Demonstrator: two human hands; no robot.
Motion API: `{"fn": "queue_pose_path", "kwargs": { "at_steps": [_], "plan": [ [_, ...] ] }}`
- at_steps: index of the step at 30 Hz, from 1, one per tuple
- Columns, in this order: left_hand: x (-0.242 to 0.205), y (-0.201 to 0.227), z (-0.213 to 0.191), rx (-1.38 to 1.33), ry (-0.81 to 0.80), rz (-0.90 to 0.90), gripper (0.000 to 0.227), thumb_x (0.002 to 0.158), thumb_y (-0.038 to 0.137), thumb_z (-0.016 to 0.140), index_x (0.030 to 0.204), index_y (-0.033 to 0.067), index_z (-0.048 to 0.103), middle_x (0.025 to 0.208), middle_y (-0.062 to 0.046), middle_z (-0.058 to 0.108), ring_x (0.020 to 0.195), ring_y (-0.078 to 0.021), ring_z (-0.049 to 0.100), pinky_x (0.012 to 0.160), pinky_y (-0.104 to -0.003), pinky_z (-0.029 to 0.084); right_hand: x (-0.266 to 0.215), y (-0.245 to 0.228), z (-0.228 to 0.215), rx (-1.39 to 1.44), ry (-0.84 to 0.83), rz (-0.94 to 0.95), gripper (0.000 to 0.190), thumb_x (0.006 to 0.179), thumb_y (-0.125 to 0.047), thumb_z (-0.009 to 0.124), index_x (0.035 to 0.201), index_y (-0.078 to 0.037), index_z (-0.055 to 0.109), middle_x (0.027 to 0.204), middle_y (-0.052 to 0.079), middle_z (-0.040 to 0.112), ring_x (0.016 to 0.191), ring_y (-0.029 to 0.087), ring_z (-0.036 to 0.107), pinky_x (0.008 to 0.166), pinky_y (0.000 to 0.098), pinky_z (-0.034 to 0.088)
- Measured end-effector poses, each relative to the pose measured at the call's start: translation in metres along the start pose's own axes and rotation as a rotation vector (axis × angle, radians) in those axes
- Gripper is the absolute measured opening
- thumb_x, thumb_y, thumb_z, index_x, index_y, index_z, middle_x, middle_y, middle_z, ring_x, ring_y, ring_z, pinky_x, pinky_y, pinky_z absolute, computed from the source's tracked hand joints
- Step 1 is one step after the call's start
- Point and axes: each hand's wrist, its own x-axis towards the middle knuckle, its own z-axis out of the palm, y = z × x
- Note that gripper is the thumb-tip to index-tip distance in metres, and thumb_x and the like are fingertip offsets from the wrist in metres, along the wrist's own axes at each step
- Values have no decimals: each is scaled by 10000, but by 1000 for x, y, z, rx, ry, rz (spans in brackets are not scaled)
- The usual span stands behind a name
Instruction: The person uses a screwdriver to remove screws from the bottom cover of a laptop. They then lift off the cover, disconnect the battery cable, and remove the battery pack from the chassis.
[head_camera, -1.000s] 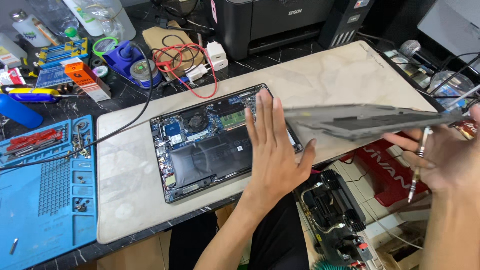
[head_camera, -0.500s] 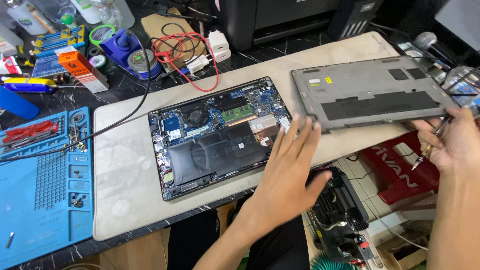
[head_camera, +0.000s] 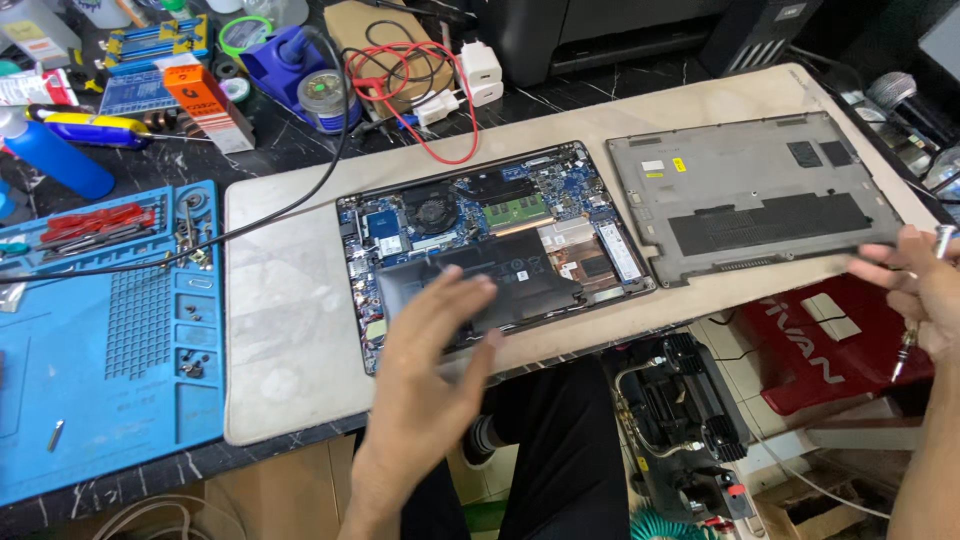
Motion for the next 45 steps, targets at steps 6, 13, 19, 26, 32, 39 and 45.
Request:
{"fn": "queue_pose_path", "kwargs": {
  "at_steps": [6, 13, 19, 26, 32, 39, 45],
  "plan": [
    [-5, -25, -45, 104, 117, -45, 329, 1097, 125, 760, 1417, 47, 766, 1464, -117, 799, 1523, -388, 677, 1286, -534, 524, -107, -146, 73, -132, 93, -38, 369, 1317, -186, 770, 1576, -78, 529, 998, 174, 744, 534, 171, 394, 444, 363, 334],
    [-13, -48, -66, 129, 95, -75, 351, 1104, 145, 763, 1449, 77, 756, 1489, -119, 781, 1556, -398, 634, 1291, -562, 503, -224, -277, 173, -438, -220, -189, 172, 1123, -171, 797, 1271, -122, 867, 944, 30, 803, 776, 148, 620, 663, 316, 461],
    [6, -62, -67, 239, 38, -56, 333, 1105, 130, 751, 1429, 54, 767, 1491, -113, 778, 1532, -400, 654, 1247, -551, 518, -206, -311, 259, -462, -467, -490, 290, 1007, -186, 831, 1287, -160, 905, 1173, 18, 926, 735, 105, 752, 611, 253, 570],
    [30, -70, -64, 316, -44, -61, 480, 1092, -96, 514, 1508, 62, 693, 1575, -134, 737, 1552, -425, 638, 1214, -575, 520, -149, -342, 327, -613, -725, -839, 407, 1041, -174, 786, 1436, -239, 863, 1106, -40, 687, 669, 225, 726, 615, 437, 527],
    [30, -66, -75, 267, -48, -48, 711, 936, -189, 425, 1577, 42, 626, 1635, -159, 679, 1594, -427, 590, 1266, -564, 488, -155, -350, 333, -785, -733, -876, 358, 1049, -260, 791, 1399, -251, 861, 1162, -29, 677, 785, 287, 775, 615, 532, 613],
    [9, -75, -76, 239, -39, -71, 881, 792, -261, 447, 1619, 5, 591, 1691, -173, 633, 1643, -440, 536, 1348, -573, 482, -158, -350, 337, -851, -715, -828, 263, 1055, -276, 796, 1301, -205, 860, 1297, -41, 761, 749, 173, 773, 776, 364, 719],
    [1, -80, -73, 256, -59, -62, 848, 828, -286, 429, 1614, -4, 578, 1683, -206, 613, 1631, -473, 527, 1322, -606, 497, -156, -332, 316, -805, -578, -879, 218, 1032, -227, 838, 1239, -176, 883, 1243, -45, 771, 698, 207, 737, 596, 413, 586]
  ]
}}
